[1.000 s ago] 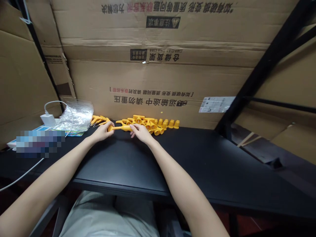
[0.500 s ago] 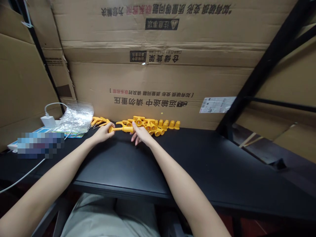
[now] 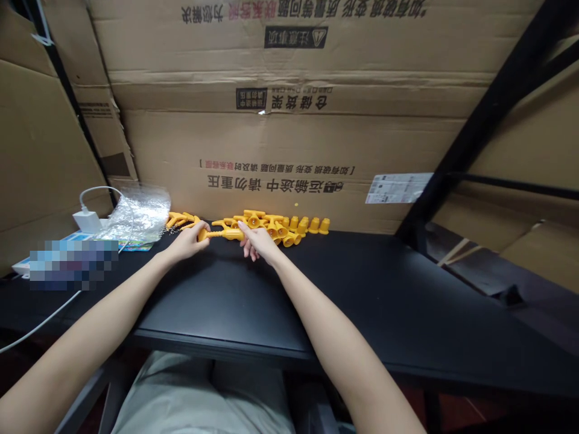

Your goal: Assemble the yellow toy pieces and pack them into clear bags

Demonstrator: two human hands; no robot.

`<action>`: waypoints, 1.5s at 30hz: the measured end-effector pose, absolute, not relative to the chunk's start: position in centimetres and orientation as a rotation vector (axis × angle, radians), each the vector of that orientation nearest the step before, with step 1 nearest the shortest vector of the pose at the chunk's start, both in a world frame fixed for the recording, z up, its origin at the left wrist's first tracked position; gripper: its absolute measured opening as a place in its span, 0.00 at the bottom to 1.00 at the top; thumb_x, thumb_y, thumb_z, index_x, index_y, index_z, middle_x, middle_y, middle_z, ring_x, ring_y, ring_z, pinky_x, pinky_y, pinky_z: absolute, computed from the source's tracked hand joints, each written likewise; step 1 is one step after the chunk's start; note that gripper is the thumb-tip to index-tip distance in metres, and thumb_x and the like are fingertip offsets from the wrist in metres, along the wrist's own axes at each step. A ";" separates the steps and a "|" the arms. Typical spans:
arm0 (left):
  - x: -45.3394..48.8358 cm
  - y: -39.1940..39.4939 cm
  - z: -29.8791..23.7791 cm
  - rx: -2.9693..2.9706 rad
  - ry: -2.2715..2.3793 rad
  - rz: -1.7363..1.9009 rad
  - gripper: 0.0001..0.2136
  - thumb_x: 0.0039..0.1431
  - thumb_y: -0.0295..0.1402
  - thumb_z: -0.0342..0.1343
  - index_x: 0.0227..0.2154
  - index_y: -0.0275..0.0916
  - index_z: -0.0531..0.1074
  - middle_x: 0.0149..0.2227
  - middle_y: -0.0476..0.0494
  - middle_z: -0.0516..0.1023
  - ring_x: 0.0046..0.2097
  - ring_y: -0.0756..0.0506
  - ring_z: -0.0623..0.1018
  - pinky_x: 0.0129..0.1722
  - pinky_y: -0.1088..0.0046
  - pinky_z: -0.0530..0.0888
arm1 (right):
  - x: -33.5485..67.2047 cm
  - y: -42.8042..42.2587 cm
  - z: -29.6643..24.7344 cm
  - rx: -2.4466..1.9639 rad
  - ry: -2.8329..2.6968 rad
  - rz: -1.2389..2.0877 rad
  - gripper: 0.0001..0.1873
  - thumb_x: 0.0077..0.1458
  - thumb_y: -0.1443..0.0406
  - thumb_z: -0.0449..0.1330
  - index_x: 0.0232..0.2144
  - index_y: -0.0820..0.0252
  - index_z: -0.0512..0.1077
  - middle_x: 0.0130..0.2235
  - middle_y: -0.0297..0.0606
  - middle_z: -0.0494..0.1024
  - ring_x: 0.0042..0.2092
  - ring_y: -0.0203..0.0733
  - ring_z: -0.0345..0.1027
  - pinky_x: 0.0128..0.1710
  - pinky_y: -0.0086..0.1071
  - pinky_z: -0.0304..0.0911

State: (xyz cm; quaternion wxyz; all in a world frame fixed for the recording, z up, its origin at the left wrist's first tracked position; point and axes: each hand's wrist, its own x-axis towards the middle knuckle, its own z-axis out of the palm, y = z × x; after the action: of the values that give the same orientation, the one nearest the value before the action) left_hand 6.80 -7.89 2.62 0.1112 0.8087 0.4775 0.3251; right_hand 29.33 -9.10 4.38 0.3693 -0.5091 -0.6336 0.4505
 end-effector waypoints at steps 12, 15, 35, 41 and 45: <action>6.5 -7.7 2.6 2.385 1.474 0.890 0.09 0.51 0.32 0.50 0.37 0.40 0.64 0.24 0.52 0.66 0.27 0.48 0.68 0.30 0.75 0.62 | 30.6 -8.3 4.0 -1.056 -1.764 1.167 0.17 0.51 0.55 0.63 0.35 0.64 0.68 0.29 0.39 0.79 0.18 0.30 0.67 0.19 0.24 0.61; 6.6 -7.9 2.7 2.391 1.477 0.876 0.08 0.51 0.32 0.50 0.37 0.40 0.64 0.24 0.53 0.65 0.27 0.49 0.67 0.29 0.75 0.62 | 30.3 -8.8 4.4 -1.075 -1.759 1.177 0.22 0.52 0.49 0.60 0.27 0.64 0.67 0.23 0.38 0.77 0.15 0.29 0.63 0.15 0.23 0.56; 6.5 -7.6 2.3 2.401 1.439 0.880 0.14 0.53 0.42 0.54 0.38 0.41 0.63 0.23 0.55 0.62 0.26 0.49 0.65 0.28 0.76 0.59 | 31.1 -7.7 3.3 -1.072 -1.731 1.214 0.26 0.52 0.66 0.63 0.54 0.60 0.64 0.47 0.45 0.76 0.29 0.32 0.74 0.27 0.24 0.70; 6.7 -7.5 2.1 2.358 1.418 0.918 0.14 0.55 0.45 0.52 0.37 0.41 0.63 0.23 0.54 0.64 0.26 0.50 0.66 0.28 0.76 0.60 | 30.9 -7.3 2.8 -1.082 -1.727 1.183 0.22 0.53 0.66 0.62 0.51 0.62 0.66 0.44 0.43 0.77 0.28 0.32 0.74 0.25 0.24 0.70; 6.7 -7.5 2.1 2.341 1.390 0.935 0.14 0.56 0.46 0.50 0.37 0.41 0.63 0.23 0.54 0.65 0.26 0.49 0.66 0.29 0.75 0.61 | 30.9 -7.5 2.9 -1.102 -1.716 1.180 0.23 0.53 0.66 0.62 0.51 0.63 0.66 0.43 0.43 0.78 0.28 0.32 0.74 0.25 0.25 0.70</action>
State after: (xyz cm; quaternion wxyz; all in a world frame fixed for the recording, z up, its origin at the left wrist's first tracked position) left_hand 6.69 -7.54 2.07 0.1310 0.8061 0.4788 0.3221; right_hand 30.89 -7.46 2.90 0.3828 -0.4321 -0.6729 0.4626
